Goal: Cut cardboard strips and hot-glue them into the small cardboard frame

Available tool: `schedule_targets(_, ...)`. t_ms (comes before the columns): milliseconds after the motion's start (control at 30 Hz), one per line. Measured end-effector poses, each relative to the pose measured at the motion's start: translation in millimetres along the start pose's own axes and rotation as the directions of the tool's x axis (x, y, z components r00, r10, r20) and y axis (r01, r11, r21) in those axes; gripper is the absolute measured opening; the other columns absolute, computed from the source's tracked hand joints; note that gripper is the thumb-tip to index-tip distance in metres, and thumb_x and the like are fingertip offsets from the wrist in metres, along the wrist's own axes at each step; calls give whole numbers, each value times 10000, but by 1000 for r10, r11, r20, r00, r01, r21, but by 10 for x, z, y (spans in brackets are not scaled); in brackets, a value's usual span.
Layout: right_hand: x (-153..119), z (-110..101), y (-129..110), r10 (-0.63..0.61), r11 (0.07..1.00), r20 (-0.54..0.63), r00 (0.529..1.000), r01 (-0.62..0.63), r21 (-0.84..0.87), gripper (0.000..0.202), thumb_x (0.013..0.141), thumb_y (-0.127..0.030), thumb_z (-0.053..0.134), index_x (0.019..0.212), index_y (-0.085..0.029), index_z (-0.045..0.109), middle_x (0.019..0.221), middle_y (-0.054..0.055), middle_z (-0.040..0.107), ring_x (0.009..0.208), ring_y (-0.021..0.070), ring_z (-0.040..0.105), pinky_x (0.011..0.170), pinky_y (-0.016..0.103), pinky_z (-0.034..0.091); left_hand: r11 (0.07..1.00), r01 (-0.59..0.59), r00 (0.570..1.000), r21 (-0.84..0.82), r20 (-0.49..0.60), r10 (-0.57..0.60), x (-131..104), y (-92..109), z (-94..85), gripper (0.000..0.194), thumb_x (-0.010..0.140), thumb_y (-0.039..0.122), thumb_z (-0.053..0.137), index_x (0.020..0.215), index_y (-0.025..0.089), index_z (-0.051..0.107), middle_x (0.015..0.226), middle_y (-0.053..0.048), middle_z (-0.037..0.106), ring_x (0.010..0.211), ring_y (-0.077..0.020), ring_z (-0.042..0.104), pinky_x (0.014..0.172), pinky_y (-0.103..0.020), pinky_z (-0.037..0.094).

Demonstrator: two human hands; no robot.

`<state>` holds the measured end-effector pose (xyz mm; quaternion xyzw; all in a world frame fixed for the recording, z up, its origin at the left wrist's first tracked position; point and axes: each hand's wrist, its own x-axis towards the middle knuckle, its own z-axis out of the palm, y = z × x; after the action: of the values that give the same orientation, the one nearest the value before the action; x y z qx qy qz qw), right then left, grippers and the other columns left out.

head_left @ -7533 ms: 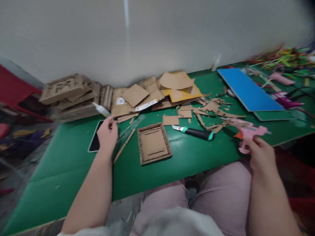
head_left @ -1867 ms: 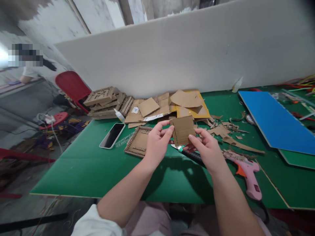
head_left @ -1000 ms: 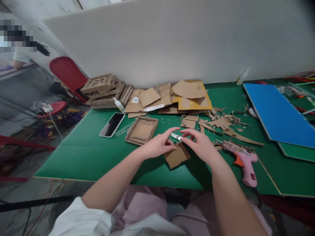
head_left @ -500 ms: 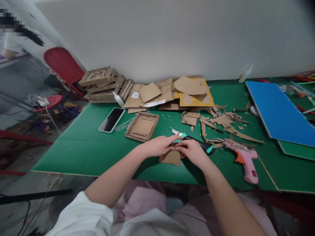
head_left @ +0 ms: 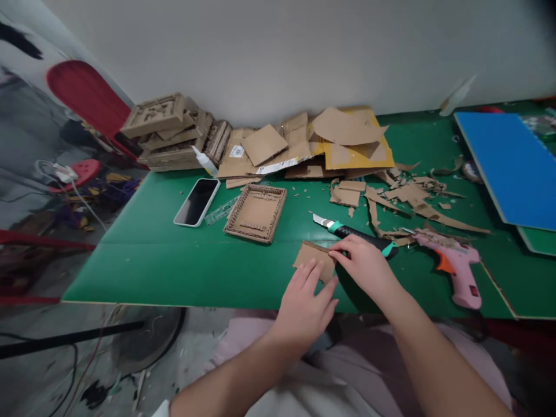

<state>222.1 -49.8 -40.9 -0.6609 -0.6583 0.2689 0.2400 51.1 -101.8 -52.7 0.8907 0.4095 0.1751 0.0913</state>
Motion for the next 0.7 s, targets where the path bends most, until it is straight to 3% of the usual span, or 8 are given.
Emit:
schedule_targets(67, -41, -14, -24, -64, 979, -4, 998, 62, -193, 207, 823, -293, 518, 868, -244, 714, 899, 46, 647, 759, 193, 617, 633, 308, 460, 1000, -9, 1000, -15, 10, 9, 12, -44, -6, 329, 857, 291, 471, 1145, 193, 597, 1264, -169, 523, 1221, -307, 457, 982, -495, 424)
schedule_targets(167, -69, -14, -38, -119, 944, -16, 993, 108, -312, 264, 865, -298, 470, 993, -243, 694, 968, 49, 644, 778, 188, 629, 616, 302, 464, 1000, -23, 999, -20, 32, 24, 17, -87, -22, 326, 865, 294, 453, 1143, 203, 597, 1277, -166, 522, 1232, -310, 447, 992, -542, 390)
schedule_targets(333, -35, 1, -33, -189, 957, 46, 981, 194, -216, 261, 871, -215, 467, 1014, -199, 684, 948, 51, 646, 872, 189, 612, 760, 306, 485, 1000, -20, 997, -20, 70, 21, 17, -102, -39, 325, 878, 299, 427, 1150, 220, 587, 1276, -161, 531, 1240, -306, 442, 996, -600, 338)
schedule_targets(433, -15, 30, -19, -183, 968, 58, 981, 190, -165, 244, 862, -190, 479, 981, -194, 692, 903, 46, 653, 859, 185, 609, 767, 308, 491, 1000, -10, 998, -29, 64, 12, 30, -116, -46, 306, 875, 286, 438, 1129, 232, 599, 1252, -145, 551, 1226, -289, 456, 1006, -586, 334)
schedule_targets(600, -22, 68, -69, -213, 962, 19, 977, 213, -173, 229, 858, -178, 489, 957, -190, 695, 877, 46, 663, 839, 174, 615, 763, 300, 502, 1000, -17, 1000, -20, 20, 18, 26, -133, -24, 290, 873, 283, 449, 1115, 249, 606, 1232, -124, 565, 1212, -268, 470, 1006, -564, 348)
schedule_targets(700, -106, -90, -113, -279, 941, -82, 957, 255, -225, 233, 861, -208, 498, 1001, -195, 684, 924, 52, 660, 861, 179, 614, 755, 297, 503, 1000, -15, 1000, -14, -3, 15, 17, -133, -10, 284, 875, 272, 452, 1114, 248, 605, 1234, -122, 564, 1218, -265, 467, 1003, -566, 350)
